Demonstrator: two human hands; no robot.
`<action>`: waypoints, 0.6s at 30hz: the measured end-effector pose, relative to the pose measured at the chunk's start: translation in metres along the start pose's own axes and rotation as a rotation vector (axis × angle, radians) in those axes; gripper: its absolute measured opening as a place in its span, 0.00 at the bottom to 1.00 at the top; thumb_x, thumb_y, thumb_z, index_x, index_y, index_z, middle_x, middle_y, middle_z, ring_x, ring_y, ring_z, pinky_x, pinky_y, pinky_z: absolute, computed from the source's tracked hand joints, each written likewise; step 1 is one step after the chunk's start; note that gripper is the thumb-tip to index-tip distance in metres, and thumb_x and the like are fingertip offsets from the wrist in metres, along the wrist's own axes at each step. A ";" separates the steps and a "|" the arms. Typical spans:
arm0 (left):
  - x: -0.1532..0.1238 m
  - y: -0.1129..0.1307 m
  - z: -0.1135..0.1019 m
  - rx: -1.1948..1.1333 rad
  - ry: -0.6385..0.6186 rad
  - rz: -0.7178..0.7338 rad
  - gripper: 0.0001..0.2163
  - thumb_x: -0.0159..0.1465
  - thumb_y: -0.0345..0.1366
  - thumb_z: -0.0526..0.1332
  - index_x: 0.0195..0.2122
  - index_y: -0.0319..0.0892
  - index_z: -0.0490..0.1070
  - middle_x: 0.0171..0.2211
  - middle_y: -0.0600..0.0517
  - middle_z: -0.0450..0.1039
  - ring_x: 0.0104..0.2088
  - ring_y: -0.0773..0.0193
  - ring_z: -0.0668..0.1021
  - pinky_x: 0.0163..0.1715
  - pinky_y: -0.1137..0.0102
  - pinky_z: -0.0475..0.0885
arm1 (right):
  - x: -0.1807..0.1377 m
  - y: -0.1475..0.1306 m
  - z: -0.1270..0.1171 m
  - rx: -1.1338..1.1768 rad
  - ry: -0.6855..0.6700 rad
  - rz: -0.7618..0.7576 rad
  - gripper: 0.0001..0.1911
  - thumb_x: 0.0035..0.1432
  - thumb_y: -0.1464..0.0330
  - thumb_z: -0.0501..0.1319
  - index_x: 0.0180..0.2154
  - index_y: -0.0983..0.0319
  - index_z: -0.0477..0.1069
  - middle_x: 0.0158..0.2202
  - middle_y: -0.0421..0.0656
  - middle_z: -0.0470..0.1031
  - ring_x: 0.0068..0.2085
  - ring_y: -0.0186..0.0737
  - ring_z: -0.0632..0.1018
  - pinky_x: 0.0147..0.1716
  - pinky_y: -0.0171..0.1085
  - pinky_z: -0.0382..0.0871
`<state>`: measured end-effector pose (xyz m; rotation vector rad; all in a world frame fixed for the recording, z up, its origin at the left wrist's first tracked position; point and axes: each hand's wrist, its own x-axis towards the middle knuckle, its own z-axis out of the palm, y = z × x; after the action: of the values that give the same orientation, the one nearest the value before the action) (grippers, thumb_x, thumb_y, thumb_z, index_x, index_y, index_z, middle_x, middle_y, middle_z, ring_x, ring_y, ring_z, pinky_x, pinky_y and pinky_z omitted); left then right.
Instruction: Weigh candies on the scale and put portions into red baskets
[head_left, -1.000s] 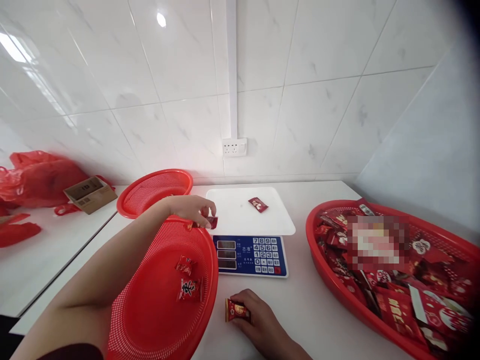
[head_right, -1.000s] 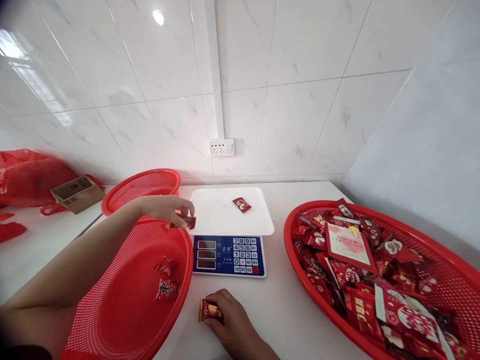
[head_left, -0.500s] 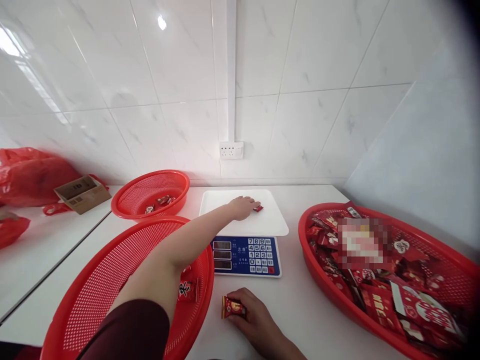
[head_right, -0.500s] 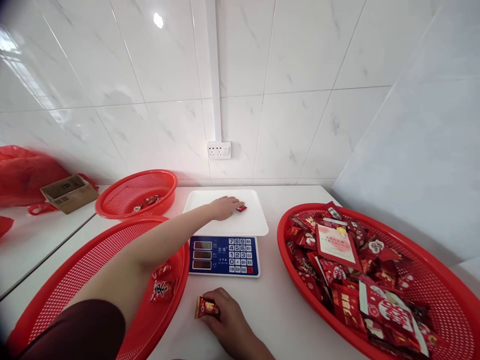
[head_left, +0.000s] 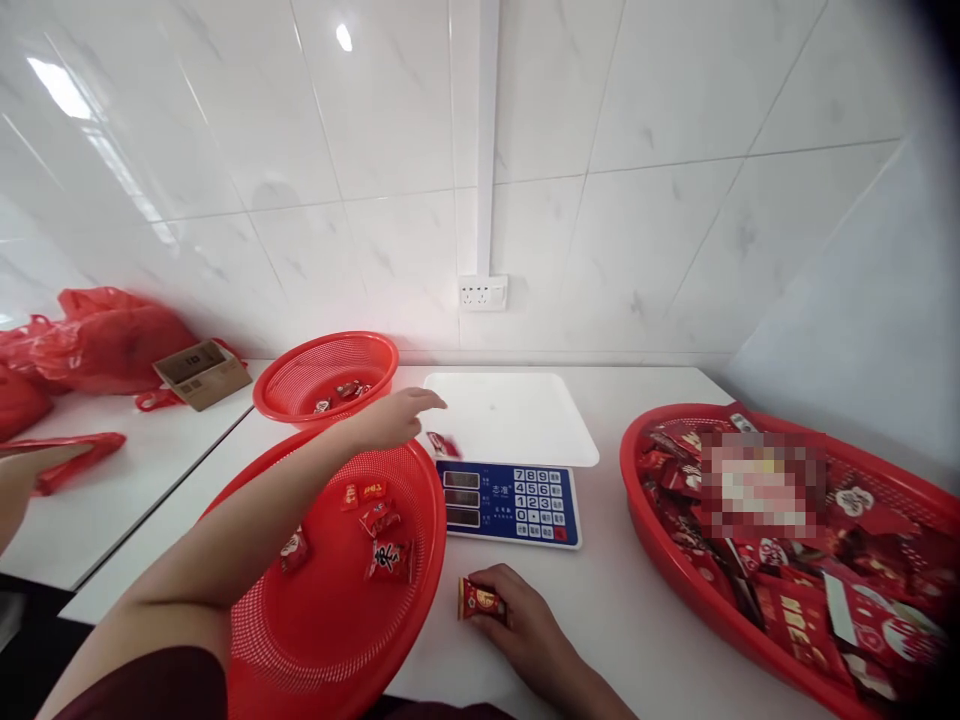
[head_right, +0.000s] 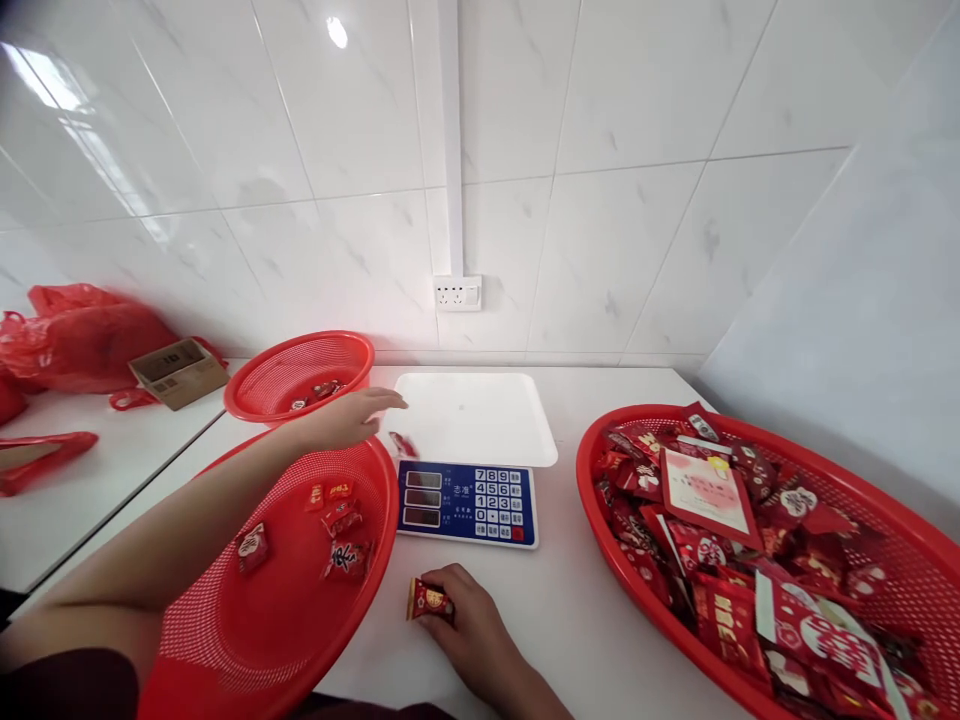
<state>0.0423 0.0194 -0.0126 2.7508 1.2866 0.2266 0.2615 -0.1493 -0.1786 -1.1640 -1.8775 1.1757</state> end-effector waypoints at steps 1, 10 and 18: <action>-0.012 -0.014 -0.003 0.011 0.037 -0.056 0.22 0.60 0.29 0.49 0.56 0.45 0.62 0.57 0.50 0.63 0.57 0.59 0.65 0.55 0.65 0.61 | 0.000 0.001 0.001 -0.003 -0.003 -0.003 0.13 0.51 0.71 0.59 0.42 0.59 0.70 0.40 0.44 0.72 0.41 0.41 0.73 0.41 0.37 0.66; -0.083 -0.148 0.001 -0.082 -0.090 -0.623 0.24 0.59 0.52 0.52 0.47 0.40 0.72 0.49 0.43 0.72 0.51 0.49 0.72 0.50 0.62 0.63 | 0.001 -0.001 0.002 0.013 0.013 0.006 0.15 0.53 0.69 0.58 0.45 0.57 0.70 0.45 0.46 0.73 0.47 0.44 0.73 0.46 0.40 0.66; -0.141 -0.189 -0.007 -0.212 0.228 -0.720 0.13 0.53 0.46 0.60 0.27 0.41 0.73 0.32 0.47 0.77 0.45 0.55 0.75 0.47 0.68 0.66 | -0.001 -0.005 0.005 -0.121 -0.041 0.006 0.15 0.54 0.69 0.57 0.45 0.58 0.70 0.48 0.47 0.71 0.48 0.43 0.72 0.47 0.39 0.66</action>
<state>-0.1909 0.0316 -0.0471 1.9681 2.0617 0.5729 0.2561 -0.1527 -0.1760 -1.2196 -2.0017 1.1097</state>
